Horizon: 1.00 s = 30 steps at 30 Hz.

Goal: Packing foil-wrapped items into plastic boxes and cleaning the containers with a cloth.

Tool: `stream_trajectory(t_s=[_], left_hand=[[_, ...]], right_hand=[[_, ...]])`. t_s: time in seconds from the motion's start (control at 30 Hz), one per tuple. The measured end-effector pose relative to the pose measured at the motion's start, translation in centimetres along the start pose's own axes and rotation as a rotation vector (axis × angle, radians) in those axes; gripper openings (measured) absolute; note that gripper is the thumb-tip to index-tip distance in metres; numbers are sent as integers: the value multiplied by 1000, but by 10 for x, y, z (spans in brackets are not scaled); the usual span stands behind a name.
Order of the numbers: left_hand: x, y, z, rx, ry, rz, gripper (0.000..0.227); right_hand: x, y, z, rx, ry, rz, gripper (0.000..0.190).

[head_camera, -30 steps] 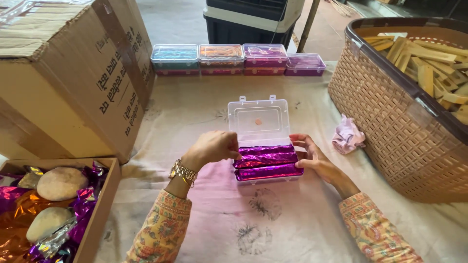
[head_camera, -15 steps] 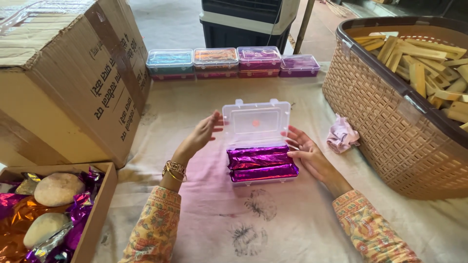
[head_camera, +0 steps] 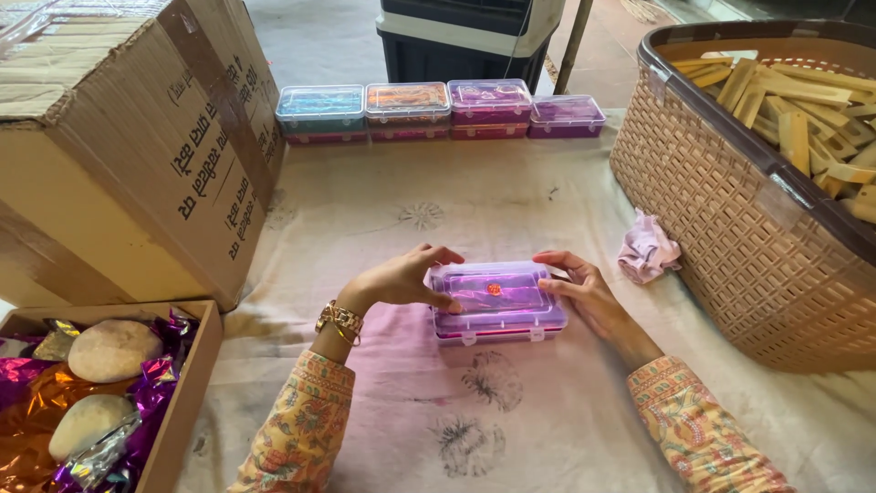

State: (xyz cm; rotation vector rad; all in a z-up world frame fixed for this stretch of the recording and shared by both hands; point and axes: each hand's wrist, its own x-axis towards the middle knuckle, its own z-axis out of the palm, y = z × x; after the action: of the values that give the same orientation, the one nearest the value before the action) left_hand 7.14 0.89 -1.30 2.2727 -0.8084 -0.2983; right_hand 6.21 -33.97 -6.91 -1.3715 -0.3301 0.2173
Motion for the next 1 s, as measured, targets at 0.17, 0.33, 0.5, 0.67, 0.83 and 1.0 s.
stream_trajectory(t_s=[0.17,0.33,0.5,0.67,0.83,1.0], left_hand=[[-1,16,2,52,-14,-39,86],[14,1,25,189,32,18,93],[9,35,48,391,-102,66,101],[1,78,64,640,-35,-67,122],[-1,83,60,708,41,-82,99],[-1,65,40,590,121,90,67]], right_hand=[[-1,-5,6,-82,-21,-4,45],[-3,-5,22,-206,6,-37,39],[-6,-1,28,-686,-46,-357,34],[-13,-16,39,-728,-59,-415,29],[-26,-37,55,-926,-53,-538,31],[-36,-52,72,-1364,-134,-939,82]])
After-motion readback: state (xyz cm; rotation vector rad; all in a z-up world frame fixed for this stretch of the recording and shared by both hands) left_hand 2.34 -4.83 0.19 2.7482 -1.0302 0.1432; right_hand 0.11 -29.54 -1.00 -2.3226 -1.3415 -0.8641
